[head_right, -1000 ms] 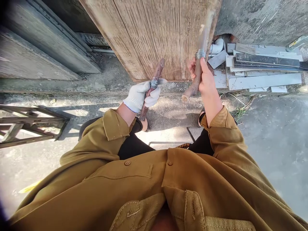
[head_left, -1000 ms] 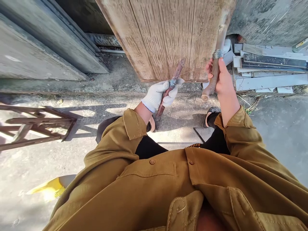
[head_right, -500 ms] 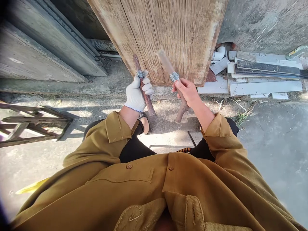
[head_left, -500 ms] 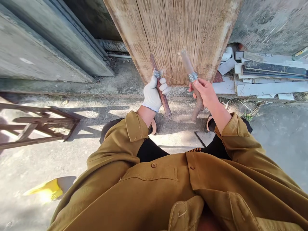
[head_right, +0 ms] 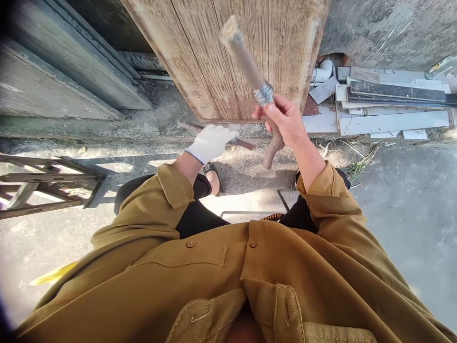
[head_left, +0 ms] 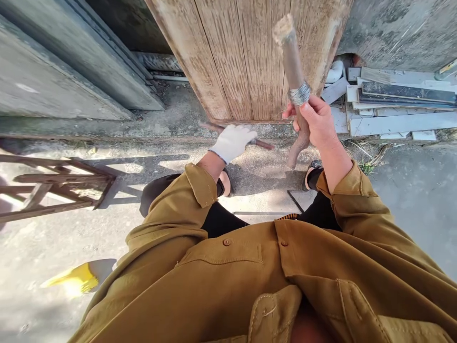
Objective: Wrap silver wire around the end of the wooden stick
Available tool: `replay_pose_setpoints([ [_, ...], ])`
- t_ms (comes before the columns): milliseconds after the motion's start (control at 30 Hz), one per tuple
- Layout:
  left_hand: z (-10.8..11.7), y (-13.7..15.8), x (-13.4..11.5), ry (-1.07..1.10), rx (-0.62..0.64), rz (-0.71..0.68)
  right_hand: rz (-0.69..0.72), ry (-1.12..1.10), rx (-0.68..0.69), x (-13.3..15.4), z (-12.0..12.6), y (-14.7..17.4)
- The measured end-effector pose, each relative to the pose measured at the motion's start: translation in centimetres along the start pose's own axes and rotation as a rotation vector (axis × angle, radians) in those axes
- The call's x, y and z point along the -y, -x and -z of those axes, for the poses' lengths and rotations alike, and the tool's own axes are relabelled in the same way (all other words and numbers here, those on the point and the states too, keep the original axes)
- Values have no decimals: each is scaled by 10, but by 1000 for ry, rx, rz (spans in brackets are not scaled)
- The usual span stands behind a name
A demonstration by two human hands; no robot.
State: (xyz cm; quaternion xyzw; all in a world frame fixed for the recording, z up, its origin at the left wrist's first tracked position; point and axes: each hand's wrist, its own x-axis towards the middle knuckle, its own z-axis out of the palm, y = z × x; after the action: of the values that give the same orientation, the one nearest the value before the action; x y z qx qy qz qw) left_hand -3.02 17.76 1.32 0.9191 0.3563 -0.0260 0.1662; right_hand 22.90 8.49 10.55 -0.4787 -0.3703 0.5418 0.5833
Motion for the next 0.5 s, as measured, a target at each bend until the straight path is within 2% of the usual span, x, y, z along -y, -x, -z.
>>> replay_pose_setpoints([
  [67,-5,-1,-5,-21,30,-218,69,-36,-77,2,15,-11],
  [133,-8,-1,-9,147,-40,-256,112,-60,-203,4,36,-23],
  [200,-11,-2,-10,431,-172,-138,123,-112,-407,7,59,-35],
  [267,-12,-3,-12,711,-309,16,123,-160,-533,8,77,-42],
  [333,-13,-5,-15,931,-404,100,83,-182,-578,8,87,-44],
  [433,-14,-11,-20,1150,-471,101,40,-170,-577,4,86,-42],
  [500,-16,-15,-22,1224,-485,117,32,-120,-561,1,83,-41],
])
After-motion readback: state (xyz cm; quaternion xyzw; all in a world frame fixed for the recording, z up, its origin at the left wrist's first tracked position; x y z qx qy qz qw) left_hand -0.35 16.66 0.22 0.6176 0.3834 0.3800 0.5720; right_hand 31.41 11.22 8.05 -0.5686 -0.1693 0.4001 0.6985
